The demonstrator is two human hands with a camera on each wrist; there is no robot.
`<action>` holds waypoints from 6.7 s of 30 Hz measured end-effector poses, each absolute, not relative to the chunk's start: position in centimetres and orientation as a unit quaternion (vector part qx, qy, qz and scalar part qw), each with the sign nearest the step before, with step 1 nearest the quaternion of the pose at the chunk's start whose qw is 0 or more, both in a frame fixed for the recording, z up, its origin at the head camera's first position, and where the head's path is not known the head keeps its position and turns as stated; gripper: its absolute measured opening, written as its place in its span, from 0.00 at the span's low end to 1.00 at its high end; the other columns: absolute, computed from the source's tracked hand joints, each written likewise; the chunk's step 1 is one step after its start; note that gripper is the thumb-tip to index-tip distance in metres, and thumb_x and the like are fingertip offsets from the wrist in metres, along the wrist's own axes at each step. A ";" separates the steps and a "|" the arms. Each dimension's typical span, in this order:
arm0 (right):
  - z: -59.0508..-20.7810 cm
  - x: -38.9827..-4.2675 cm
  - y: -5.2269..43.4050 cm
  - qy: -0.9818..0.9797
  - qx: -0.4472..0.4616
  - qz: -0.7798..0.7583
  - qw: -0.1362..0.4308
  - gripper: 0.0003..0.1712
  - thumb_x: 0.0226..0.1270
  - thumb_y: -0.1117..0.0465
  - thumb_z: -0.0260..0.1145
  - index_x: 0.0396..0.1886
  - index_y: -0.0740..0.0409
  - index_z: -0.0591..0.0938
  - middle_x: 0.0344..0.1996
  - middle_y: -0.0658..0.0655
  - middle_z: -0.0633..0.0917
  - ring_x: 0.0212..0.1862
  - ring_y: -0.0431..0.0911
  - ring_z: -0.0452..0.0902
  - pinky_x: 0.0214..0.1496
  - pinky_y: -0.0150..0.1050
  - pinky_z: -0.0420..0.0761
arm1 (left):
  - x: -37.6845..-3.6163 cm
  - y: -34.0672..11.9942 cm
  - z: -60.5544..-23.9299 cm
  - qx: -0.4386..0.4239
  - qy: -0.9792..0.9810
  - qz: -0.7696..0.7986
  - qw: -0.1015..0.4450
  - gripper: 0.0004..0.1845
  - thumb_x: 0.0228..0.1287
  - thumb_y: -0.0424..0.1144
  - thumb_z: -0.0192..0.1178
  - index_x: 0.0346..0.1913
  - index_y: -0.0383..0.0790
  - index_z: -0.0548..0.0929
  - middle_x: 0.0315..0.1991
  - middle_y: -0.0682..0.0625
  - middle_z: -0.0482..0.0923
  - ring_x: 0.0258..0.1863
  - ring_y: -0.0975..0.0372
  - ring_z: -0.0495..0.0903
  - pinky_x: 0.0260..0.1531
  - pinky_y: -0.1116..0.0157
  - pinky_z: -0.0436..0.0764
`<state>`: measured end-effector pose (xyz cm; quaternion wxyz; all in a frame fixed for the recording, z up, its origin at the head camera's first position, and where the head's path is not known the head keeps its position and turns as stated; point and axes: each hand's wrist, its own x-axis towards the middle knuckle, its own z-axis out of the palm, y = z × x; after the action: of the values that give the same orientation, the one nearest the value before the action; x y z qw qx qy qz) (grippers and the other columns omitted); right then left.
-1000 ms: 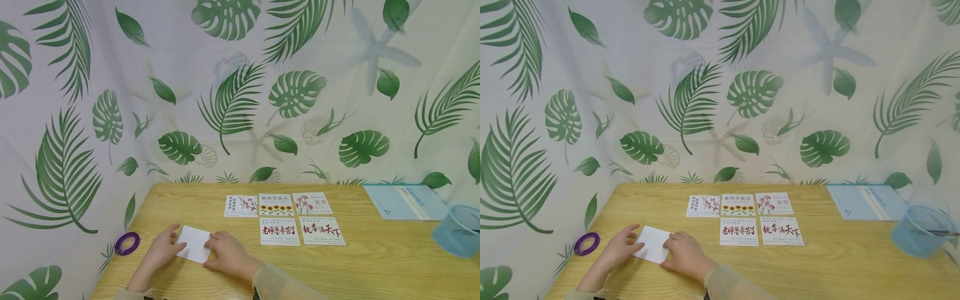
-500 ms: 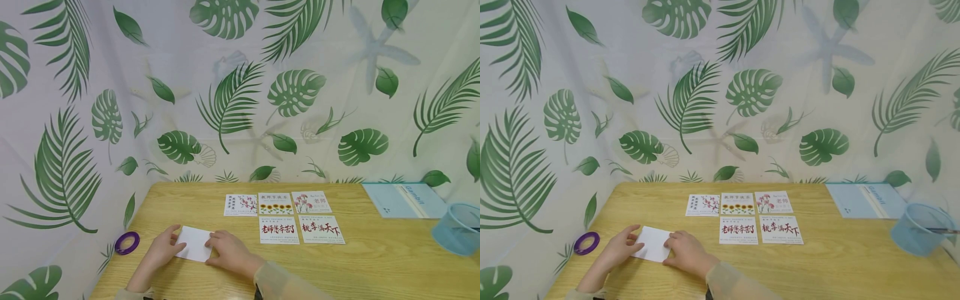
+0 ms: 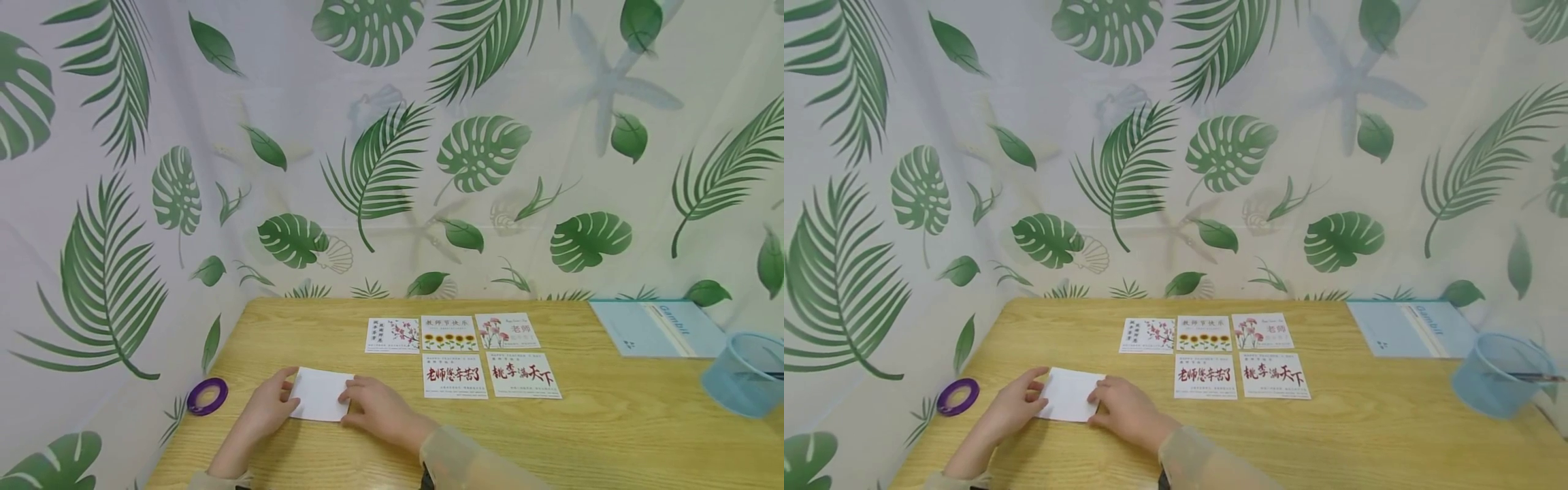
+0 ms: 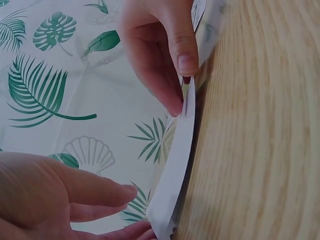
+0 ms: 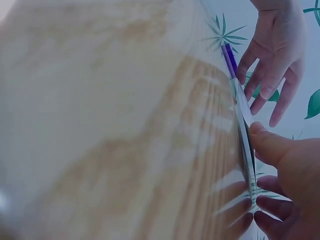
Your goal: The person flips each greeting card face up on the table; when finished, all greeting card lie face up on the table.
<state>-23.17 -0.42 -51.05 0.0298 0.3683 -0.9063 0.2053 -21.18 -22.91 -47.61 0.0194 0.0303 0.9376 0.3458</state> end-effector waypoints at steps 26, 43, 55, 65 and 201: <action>-50.2 -23.3 0.3 -0.895 0.319 0.312 0.006 0.12 0.65 0.53 0.69 0.43 0.53 0.87 0.55 0.57 0.85 0.63 0.53 0.77 0.68 0.46 0.74 | -21.0 -22.6 -47.9 0.029 0.939 0.344 0.010 0.30 0.57 0.20 0.54 0.66 0.30 0.71 0.49 0.30 0.81 0.49 0.41 0.82 0.49 0.47 0.82; -50.7 -23.8 0.8 -0.873 0.311 0.373 0.050 0.11 0.64 0.54 0.69 0.42 0.54 0.87 0.48 0.55 0.88 0.57 0.51 0.81 0.65 0.47 0.77 | -20.9 -22.5 -47.3 0.018 0.918 0.396 0.006 0.27 0.63 0.19 0.43 0.65 0.32 0.73 0.50 0.32 0.81 0.44 0.47 0.83 0.27 0.67 0.78; -50.5 -24.0 1.4 -0.872 0.274 0.406 0.012 0.12 0.68 0.54 0.66 0.44 0.56 0.87 0.49 0.54 0.88 0.57 0.51 0.81 0.63 0.49 0.78 | -20.9 -22.5 -47.5 0.040 0.912 0.409 0.010 0.29 0.61 0.16 0.41 0.64 0.31 0.74 0.49 0.34 0.82 0.50 0.43 0.81 0.42 0.55 0.84; -50.6 -24.2 1.7 -0.866 0.251 0.431 0.025 0.12 0.69 0.53 0.66 0.44 0.55 0.87 0.47 0.54 0.88 0.53 0.51 0.83 0.60 0.47 0.80 | -21.0 -22.3 -47.8 0.030 0.909 0.416 0.001 0.28 0.61 0.16 0.48 0.63 0.35 0.76 0.48 0.37 0.83 0.50 0.46 0.82 0.52 0.50 0.82; -51.8 -24.5 6.9 -0.906 0.166 0.378 0.092 0.51 0.45 0.69 0.77 0.72 0.59 0.66 0.30 0.46 0.80 0.35 0.41 0.71 0.41 0.36 0.75 | -23.5 -15.6 -49.9 -0.011 0.851 0.521 -0.057 0.19 0.56 0.23 0.67 0.52 0.33 0.80 0.33 0.43 0.82 0.28 0.62 0.82 0.26 0.66 0.86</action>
<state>-24.52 6.87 -51.81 0.0916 0.1663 -0.9061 0.3781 -23.53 -15.63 -49.88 -0.0574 -0.0109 0.8514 0.5212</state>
